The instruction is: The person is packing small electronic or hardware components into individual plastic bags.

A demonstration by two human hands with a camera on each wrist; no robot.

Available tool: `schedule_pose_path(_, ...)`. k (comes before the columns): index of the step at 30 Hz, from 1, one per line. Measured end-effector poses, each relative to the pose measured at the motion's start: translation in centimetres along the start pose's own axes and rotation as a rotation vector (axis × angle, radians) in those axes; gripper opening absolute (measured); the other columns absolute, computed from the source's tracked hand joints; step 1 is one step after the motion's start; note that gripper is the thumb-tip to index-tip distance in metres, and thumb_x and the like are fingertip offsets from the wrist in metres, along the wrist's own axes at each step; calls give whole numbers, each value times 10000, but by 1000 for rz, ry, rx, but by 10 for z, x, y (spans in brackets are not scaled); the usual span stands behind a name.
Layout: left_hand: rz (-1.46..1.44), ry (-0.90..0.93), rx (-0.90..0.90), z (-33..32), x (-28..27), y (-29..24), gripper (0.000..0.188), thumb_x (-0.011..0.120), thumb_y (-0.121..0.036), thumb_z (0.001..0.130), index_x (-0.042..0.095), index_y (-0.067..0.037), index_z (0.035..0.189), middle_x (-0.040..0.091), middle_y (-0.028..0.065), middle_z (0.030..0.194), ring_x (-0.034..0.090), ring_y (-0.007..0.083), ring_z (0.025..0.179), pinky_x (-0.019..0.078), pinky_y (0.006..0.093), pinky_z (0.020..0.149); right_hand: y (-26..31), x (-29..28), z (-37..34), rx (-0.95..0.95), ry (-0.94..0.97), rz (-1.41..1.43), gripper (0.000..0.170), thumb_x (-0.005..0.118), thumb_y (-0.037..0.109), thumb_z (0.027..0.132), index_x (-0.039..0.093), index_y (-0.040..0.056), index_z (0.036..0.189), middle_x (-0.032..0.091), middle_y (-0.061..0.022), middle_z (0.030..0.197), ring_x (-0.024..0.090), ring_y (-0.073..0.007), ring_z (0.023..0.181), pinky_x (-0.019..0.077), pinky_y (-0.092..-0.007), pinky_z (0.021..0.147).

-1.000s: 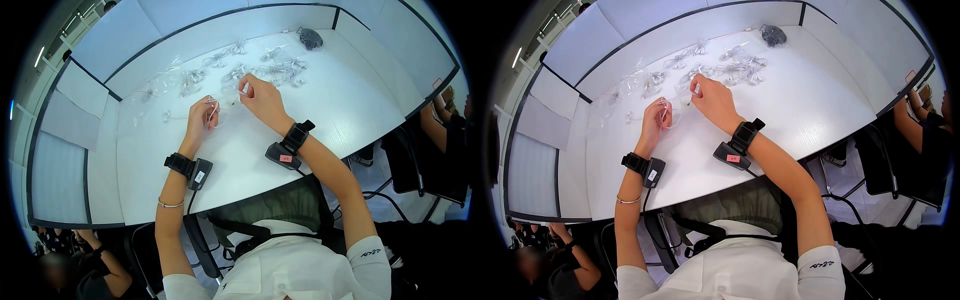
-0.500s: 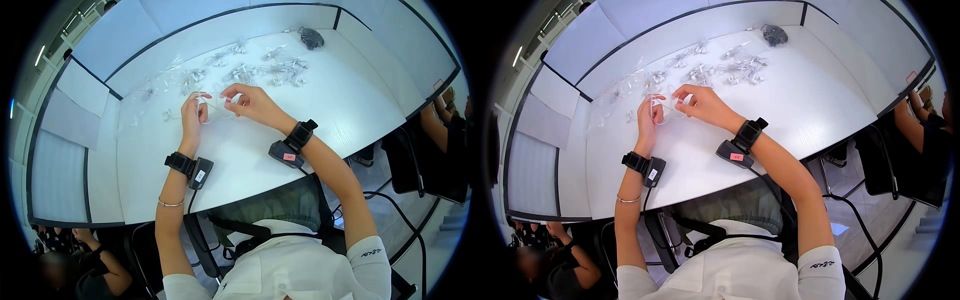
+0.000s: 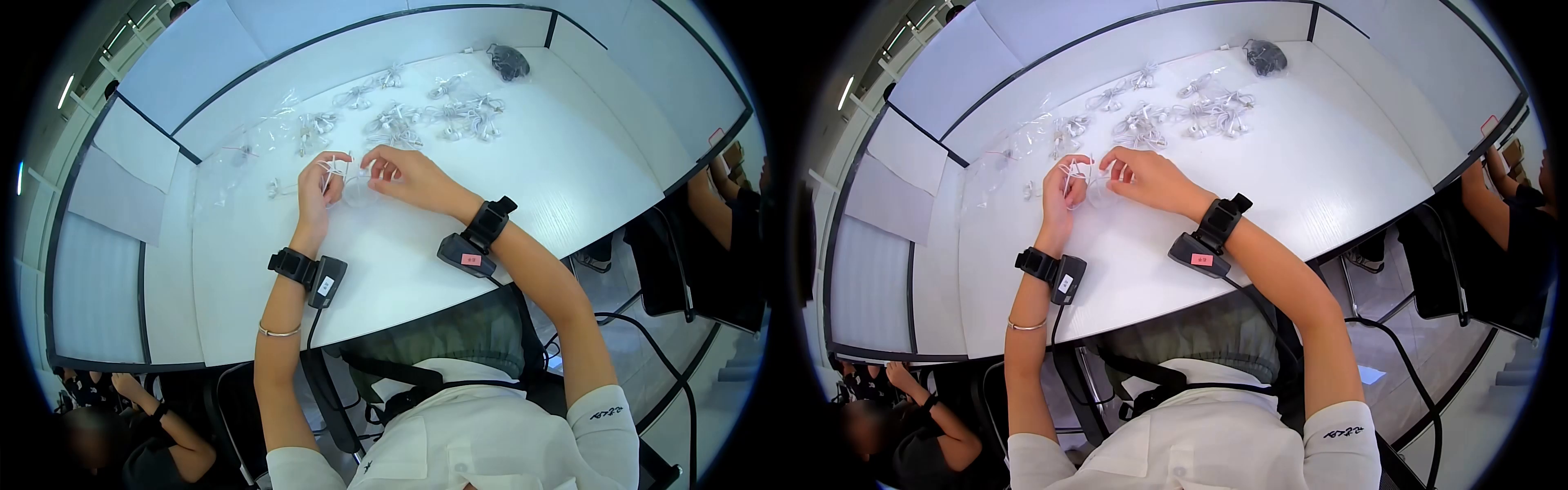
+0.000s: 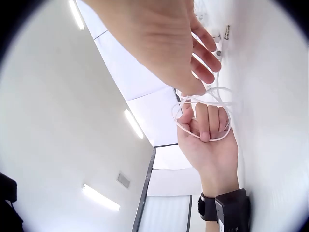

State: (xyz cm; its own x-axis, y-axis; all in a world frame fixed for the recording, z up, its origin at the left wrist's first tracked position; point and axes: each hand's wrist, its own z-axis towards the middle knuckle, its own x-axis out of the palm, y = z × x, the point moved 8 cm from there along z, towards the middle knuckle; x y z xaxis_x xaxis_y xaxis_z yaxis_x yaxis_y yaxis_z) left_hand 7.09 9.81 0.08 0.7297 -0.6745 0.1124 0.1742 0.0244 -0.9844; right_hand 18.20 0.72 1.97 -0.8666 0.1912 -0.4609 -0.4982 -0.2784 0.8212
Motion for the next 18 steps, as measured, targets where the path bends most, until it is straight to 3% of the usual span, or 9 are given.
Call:
schedule_pose_path(3, 2, -11, 9, 0, -1, -2, 344, 301, -163, 858, 580, 21, 942, 255, -69, 449, 188, 38, 398, 150, 225, 412, -7, -2, 3, 16, 27, -165, 300, 623, 177, 782, 546, 93, 1060, 565, -41, 913, 525, -158, 728, 431, -277, 681)
schedule_pose_path(9, -13, 54, -14, -1, 4, -1, 348, 301, -161, 853, 580, 25, 948, 256, -69, 451, 187, 38, 400, 151, 223, 415, 6, 2, -5, -155, -56, -43, 176, 637, 197, 778, 583, 72, 890, 534, -42, 952, 502, -174, 848, 427, -290, 732)
schedule_pose_path(12, -25, 68, -17, 0, 4, 1, 343, 308, -161, 851, 581, 25, 942, 258, -68, 453, 189, 39, 402, 147, 222, 413, 8, 8, -5, -214, -30, -130, 173, 643, 202, 776, 578, 54, 838, 541, -50, 911, 511, -179, 821, 435, -299, 734)
schedule_pose_path(15, -14, -12, -12, 0, -2, 0, 333, 317, -157, 847, 584, 23, 930, 255, -67, 455, 187, 40, 403, 142, 223, 411, 5, -7, -3, -145, -175, -149, 189, 642, 203, 779, 558, 39, 824, 551, -51, 793, 533, -179, 747, 439, -293, 708)
schedule_pose_path(18, 8, -86, -4, 1, -10, -2, 311, 335, -145, 846, 590, 19, 912, 249, -68, 460, 183, 40, 404, 135, 227, 410, 5, -32, -2, -46, -330, -77, 207, 635, 213, 764, 528, 38, 787, 543, -57, 647, 526, -190, 629, 430, -296, 600)
